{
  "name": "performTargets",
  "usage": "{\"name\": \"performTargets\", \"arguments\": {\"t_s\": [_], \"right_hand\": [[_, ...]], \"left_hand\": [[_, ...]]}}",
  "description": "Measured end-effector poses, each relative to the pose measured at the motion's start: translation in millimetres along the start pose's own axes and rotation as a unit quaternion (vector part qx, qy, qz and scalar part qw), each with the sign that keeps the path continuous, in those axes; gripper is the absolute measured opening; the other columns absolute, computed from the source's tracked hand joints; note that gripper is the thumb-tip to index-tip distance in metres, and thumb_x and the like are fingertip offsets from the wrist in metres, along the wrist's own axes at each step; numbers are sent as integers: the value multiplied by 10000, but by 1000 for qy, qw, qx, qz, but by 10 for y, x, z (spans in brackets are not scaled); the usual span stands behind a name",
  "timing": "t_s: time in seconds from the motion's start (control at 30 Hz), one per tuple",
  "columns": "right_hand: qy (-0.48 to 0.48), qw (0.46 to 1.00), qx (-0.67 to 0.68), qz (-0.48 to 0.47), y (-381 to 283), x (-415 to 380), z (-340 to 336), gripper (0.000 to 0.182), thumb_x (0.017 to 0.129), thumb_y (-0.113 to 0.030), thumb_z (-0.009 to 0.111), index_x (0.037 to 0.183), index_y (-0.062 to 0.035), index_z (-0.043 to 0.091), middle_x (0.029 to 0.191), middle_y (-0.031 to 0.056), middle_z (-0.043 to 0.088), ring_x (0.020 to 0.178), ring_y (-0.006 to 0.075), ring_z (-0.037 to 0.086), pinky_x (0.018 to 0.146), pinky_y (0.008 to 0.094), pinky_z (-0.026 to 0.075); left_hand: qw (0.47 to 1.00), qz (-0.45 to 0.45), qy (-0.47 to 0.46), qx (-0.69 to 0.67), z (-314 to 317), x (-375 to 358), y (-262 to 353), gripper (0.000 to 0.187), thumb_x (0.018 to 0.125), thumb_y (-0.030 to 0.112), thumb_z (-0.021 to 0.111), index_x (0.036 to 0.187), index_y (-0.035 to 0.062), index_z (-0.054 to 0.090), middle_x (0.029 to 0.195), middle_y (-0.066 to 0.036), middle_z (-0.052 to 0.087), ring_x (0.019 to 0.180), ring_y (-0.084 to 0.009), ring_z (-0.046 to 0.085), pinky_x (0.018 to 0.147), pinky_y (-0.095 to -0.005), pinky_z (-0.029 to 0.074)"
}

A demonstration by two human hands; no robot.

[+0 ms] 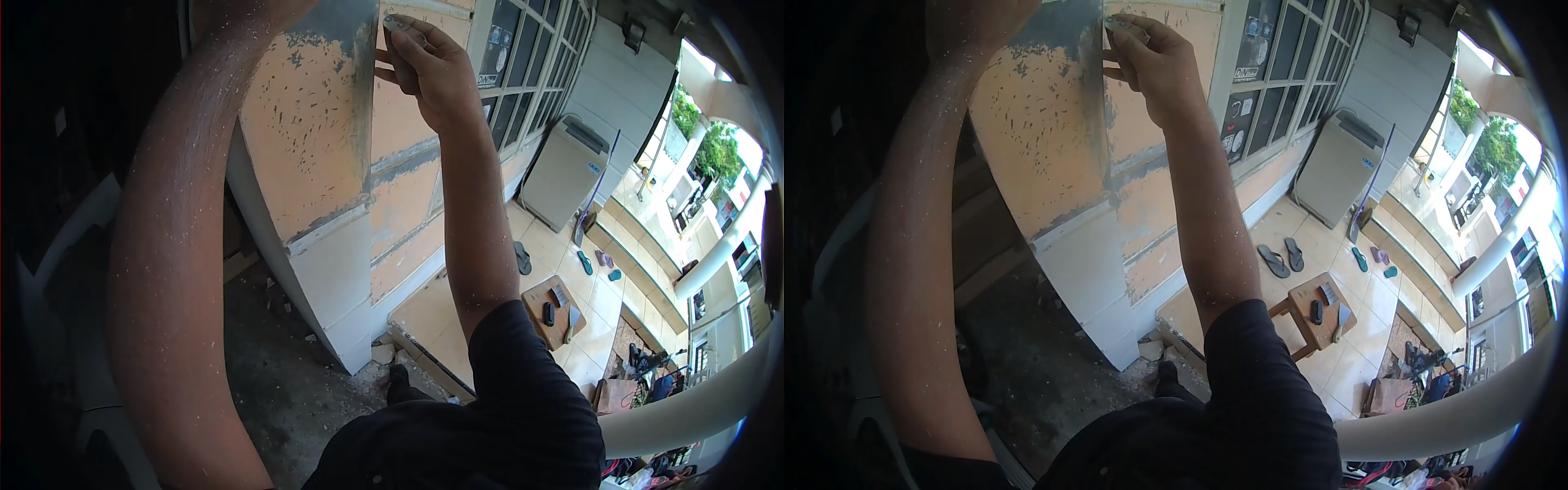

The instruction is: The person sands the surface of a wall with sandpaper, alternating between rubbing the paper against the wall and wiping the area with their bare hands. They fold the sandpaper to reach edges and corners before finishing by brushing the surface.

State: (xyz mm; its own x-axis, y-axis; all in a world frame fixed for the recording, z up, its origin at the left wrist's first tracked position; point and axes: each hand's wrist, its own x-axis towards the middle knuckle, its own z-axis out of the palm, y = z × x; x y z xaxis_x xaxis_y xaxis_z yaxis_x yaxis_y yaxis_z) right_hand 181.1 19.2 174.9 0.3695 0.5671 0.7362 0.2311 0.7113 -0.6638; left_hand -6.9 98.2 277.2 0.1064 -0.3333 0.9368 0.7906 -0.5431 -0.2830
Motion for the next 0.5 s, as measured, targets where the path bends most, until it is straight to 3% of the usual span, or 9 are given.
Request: {"name": "performTargets", "arguments": {"t_s": [0.03,0.1,0.13,0.3,0.37,0.4,0.5], "right_hand": [[0,1000,-3,-3,-42,-45,-59,405,1041,-131,636,1409,19,561,1027,119,701,966,246,734,783,356,629],[-9,992,121,43,-88,-138,-213,445,1034,-155,657,1447,-37,542,1022,102,697,842,194,708,611,277,554],[-35,982,178,49,-100,-197,-276,450,1044,-170,645,1464,-70,515,1024,89,667,757,137,631,532,233,448],[-53,928,349,120,-93,-534,-363,360,1065,-221,613,1415,-156,561,1095,39,613,675,67,458,478,175,332],[-163,837,504,140,78,-628,-447,299,1088,-256,565,1378,-186,576,1096,23,612,651,47,436,438,153,301],[-219,782,567,141,124,-655,-417,261,1116,-291,493,1330,-148,534,1125,50,577,639,54,435,455,179,368],[-237,768,574,160,135,-735,-345,267,1106,-332,510,1321,-194,589,1023,8,634,616,44,408,409,152,306]], "left_hand": [[1000,3,4,0,2,10,2,453,899,273,719,1262,19,627,1423,-155,539,1440,-322,407,1230,-513,289],[1000,-5,-9,-8,-49,17,35,452,900,274,717,1261,17,628,1420,-158,541,1441,-324,404,1227,-514,290],[1000,-11,-26,-13,-83,24,44,451,901,275,715,1259,15,629,1417,-160,543,1443,-327,401,1224,-515,292],[999,-15,-21,-22,-71,18,44,446,915,293,702,1254,13,633,1421,-165,540,1439,-332,401,1221,-518,291],[999,-17,-21,-23,-56,26,31,446,919,301,697,1253,12,635,1421,-166,541,1436,-335,405,1220,-520,290],[1000,-13,-18,-20,-47,23,25,445,924,305,691,1254,11,634,1420,-167,541,1434,-336,407,1219,-523,291],[1000,-3,-12,-14,-28,8,22,444,931,309,682,1255,8,631,1419,-169,540,1431,-337,411,1217,-525,292]]}}
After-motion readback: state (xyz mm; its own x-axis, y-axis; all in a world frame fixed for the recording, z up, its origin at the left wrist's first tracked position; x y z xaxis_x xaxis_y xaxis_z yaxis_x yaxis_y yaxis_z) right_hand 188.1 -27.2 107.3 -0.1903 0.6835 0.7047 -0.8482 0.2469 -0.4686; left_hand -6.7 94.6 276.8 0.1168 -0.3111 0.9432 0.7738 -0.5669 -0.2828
